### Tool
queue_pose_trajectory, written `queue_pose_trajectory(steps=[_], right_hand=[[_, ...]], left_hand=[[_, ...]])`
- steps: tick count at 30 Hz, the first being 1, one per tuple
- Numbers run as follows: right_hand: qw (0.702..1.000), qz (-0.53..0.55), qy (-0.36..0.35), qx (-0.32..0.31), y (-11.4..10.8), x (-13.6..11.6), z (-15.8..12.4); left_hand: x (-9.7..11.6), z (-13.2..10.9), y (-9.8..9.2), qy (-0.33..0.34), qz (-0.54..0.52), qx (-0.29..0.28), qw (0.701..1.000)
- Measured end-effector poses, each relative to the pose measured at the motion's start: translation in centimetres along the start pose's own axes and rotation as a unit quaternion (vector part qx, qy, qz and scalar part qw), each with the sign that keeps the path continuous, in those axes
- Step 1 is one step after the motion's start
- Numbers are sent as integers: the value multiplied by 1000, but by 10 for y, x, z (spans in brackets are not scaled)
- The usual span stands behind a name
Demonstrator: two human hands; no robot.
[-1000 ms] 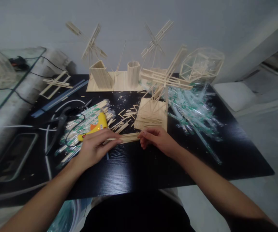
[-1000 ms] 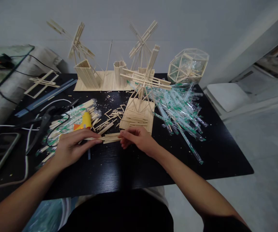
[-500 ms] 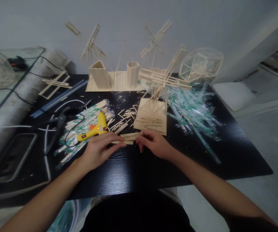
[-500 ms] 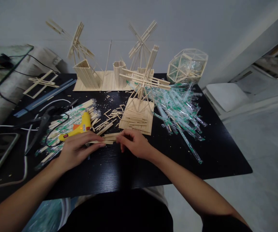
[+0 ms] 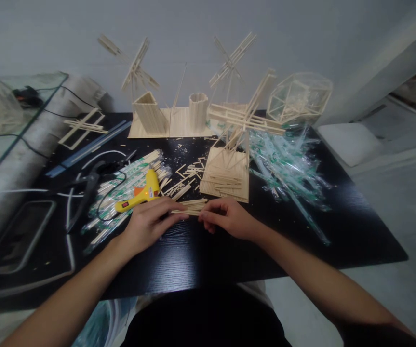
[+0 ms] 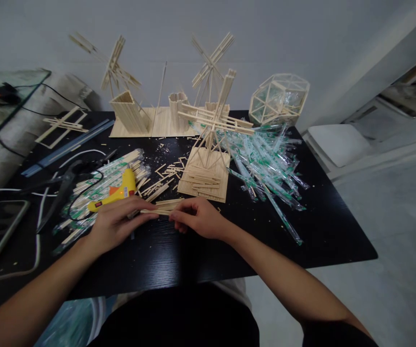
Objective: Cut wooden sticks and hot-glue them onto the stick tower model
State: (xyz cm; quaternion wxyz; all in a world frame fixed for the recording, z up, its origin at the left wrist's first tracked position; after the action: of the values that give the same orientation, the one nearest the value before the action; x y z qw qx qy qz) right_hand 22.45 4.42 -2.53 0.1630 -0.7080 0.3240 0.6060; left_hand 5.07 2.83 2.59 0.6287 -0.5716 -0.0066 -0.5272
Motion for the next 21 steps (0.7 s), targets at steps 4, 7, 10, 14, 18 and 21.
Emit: queue_pose_trajectory(steps=[4, 7, 10, 14, 18, 21], right_hand=[[1000, 5, -2, -2, 0, 0, -1], [1000, 18, -2, -6, 1, 2, 0], [999, 35, 0, -11, 2, 4, 1], [998, 60, -2, -21, 3, 5, 2], [995, 90, 6, -40, 7, 6, 2], [995, 95, 10, -42, 8, 7, 3]], left_hand=[[0, 0, -2, 5, 8, -15, 1000], [2, 0, -1, 8, 10, -28, 1000], [2, 0, 0, 6, 11, -30, 999], [4, 1, 1, 8, -1, -38, 999], [7, 3, 4, 16, -11, -52, 998], [8, 3, 6, 19, -9, -58, 998]])
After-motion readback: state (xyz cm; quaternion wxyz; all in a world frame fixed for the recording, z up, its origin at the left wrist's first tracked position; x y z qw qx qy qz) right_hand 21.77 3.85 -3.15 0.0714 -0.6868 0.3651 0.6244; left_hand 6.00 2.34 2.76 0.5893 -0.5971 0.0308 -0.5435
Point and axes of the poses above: each hand's wrist, its own z-axis towards the middle knuckle, its own y-axis out of the palm, x = y × z, the point moved 7 cm from there along z, towards the middle knuckle, and after that the axes turned 12 degrees about -x, right-handed, at the moved point
